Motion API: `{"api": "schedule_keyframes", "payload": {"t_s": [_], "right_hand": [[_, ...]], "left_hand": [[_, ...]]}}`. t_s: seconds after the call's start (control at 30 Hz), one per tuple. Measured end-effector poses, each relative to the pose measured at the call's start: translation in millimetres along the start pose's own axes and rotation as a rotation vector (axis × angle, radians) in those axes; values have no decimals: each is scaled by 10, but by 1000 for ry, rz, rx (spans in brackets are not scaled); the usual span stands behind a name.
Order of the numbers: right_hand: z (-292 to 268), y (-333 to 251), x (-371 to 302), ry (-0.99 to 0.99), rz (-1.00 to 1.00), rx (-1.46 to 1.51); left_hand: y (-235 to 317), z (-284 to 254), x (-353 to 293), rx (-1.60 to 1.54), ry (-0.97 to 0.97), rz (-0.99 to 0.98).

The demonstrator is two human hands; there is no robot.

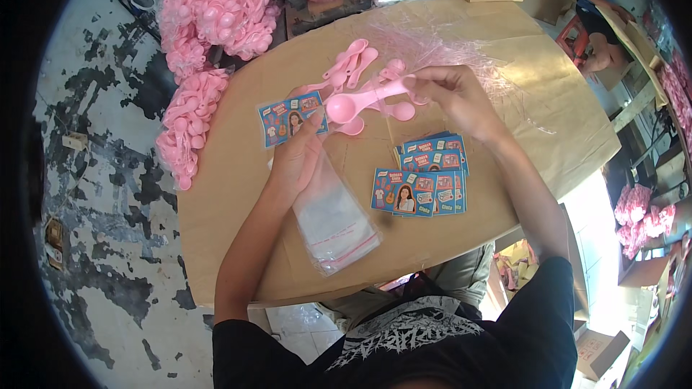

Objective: The person repeatedly picks up pink plastic spoons and small blue cards, places them into clear plastic bags, and seals the bags. The process is repeated multiple times with consistent hand motions and object handling.

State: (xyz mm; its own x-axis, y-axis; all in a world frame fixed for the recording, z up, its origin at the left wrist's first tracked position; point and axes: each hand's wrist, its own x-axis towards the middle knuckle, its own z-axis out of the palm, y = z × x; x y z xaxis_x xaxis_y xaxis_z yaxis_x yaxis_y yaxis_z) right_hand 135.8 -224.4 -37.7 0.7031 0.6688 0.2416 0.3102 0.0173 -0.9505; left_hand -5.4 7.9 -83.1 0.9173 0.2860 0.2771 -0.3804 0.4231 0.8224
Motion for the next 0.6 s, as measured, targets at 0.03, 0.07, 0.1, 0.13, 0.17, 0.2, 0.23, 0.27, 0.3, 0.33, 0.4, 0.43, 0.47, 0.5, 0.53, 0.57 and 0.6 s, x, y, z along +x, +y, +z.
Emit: {"api": "schedule_keyframes", "payload": {"t_s": [0.03,0.07,0.1,0.13,0.17,0.2,0.23,0.27,0.3,0.33,0.4,0.43,0.47,0.5,0.53,0.57,0.6], "right_hand": [[63,24,-12,-3,4,24],[139,53,-14,-12,6,50],[251,65,-23,-14,6,47],[390,70,-41,0,-18,69],[469,80,-50,12,-42,89],[482,98,-47,4,-43,84],[511,71,-23,-28,-42,73],[552,21,-3,-60,-42,61],[588,-57,-38,-56,-109,73],[637,-86,-50,-70,-113,64],[715,-130,-50,-5,-293,-192],[740,-170,-40,-15,-296,-200],[755,-228,-13,-14,-264,-265],[764,-299,22,-12,-232,-330],[719,-431,71,-29,-261,-338],[611,-607,123,-45,-291,-347],[474,-737,197,26,-397,-465]], "left_hand": [[5,51,-1,26,-19,2],[13,88,-6,53,-32,8],[25,109,-5,51,-30,10],[48,119,-15,53,-59,7],[63,119,-24,54,-87,5],[64,115,-27,50,-82,11],[77,99,-29,6,-54,-13],[89,86,-33,-40,-27,-37],[99,78,-42,-43,-17,-22],[88,92,-44,-38,-33,-10],[87,98,-49,-40,-39,17],[96,92,-55,-19,-50,21],[102,85,-59,3,-62,26],[85,62,-56,-4,-56,35],[60,19,-47,4,-60,16],[56,4,-44,13,-67,-4],[61,11,-37,7,-64,7]]}}
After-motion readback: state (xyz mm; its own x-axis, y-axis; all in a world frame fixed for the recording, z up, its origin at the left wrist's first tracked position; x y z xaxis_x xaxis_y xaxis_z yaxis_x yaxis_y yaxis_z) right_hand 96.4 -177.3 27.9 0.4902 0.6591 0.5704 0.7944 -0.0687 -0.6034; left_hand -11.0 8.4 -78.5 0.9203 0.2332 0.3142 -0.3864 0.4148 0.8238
